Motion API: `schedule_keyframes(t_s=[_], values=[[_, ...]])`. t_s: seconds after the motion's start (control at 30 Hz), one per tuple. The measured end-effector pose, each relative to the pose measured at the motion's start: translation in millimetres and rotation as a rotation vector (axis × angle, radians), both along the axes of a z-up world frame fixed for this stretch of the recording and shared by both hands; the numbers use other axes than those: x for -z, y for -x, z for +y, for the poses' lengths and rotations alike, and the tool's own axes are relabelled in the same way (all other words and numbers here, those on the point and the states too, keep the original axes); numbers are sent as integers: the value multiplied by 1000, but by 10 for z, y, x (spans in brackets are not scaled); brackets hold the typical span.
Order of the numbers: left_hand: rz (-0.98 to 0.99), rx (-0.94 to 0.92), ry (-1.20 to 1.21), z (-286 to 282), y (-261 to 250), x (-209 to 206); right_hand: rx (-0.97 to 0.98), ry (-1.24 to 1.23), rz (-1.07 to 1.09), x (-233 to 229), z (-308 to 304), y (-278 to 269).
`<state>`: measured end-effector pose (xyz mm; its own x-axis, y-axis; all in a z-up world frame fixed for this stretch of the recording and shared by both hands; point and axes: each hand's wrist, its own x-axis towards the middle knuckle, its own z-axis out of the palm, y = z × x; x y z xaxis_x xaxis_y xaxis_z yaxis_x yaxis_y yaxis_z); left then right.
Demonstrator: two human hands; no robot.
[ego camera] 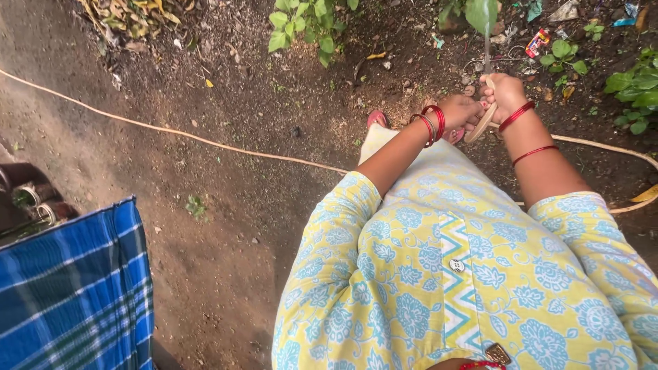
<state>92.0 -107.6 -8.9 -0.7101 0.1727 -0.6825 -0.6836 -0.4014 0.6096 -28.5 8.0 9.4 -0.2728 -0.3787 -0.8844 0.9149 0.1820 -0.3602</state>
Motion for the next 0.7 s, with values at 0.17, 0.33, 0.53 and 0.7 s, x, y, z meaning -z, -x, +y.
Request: schedule_keyframes(t_s=[0.17, 0.33, 0.53, 0.7], values=[[-14, 7, -40, 28, 58, 60, -38, -10, 34, -209, -48, 43], [-35, 70, 69, -78, 115, -173, -15, -74, 156, -562, -174, 33], [-37, 205, 66, -305, 205, -315, 16, -87, 94, -222, -238, 44], [-67, 219, 16, -500, 193, -331, -83, -29, 161, -378, -414, 26]])
